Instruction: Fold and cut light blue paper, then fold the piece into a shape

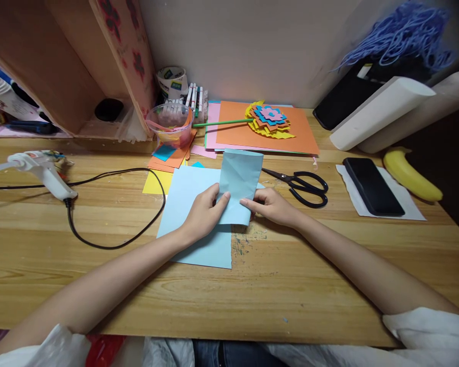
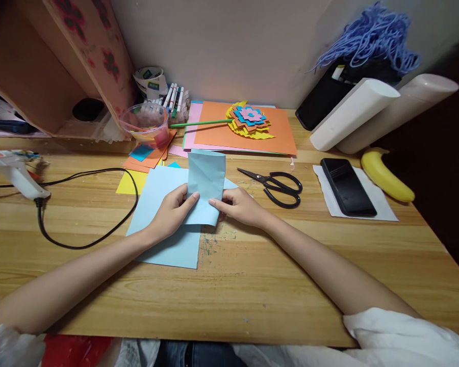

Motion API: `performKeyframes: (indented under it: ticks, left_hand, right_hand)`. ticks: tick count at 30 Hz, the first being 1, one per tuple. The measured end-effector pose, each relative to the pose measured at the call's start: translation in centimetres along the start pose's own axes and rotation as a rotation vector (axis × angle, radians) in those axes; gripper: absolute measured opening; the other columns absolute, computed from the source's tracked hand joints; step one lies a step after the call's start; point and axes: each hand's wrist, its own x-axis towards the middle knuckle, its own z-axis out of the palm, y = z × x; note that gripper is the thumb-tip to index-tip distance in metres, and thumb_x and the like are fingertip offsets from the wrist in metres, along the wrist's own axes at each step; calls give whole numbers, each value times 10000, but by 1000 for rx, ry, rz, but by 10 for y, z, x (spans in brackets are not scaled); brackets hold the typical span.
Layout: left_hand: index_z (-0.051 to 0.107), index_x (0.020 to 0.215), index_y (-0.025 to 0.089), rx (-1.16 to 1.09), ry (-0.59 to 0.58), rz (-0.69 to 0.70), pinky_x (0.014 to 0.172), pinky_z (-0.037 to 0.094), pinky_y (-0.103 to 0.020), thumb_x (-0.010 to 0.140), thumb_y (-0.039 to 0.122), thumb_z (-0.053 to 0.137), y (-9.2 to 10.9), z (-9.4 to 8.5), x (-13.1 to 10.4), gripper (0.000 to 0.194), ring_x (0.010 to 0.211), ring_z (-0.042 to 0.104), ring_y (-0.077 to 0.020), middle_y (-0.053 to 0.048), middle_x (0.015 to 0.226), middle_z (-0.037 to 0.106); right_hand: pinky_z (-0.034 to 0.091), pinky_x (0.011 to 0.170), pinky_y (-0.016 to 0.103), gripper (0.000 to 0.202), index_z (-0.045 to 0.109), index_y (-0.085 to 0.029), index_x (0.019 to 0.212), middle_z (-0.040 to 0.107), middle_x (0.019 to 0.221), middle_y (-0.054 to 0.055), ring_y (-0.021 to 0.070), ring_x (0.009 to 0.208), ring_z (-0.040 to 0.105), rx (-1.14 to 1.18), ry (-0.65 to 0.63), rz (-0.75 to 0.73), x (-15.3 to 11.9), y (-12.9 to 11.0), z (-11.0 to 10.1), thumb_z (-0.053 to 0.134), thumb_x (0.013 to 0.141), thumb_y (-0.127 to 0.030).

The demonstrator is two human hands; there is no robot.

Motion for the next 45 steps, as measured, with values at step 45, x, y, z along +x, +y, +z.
performKeyframes:
  ticks: [45]
  left_hand:
    - [431, 718, 179, 194, -103, 42, 547, 302, -228, 880, 345, 373, 4, -1, -1, 239, 599, 386, -113, 23, 637, 439]
  right_hand:
    - [446, 639, 265, 349, 621, -141, 776, 627, 796, 41, 167, 714, 557, 32, -13, -47, 1, 5, 0, 486, 826, -459]
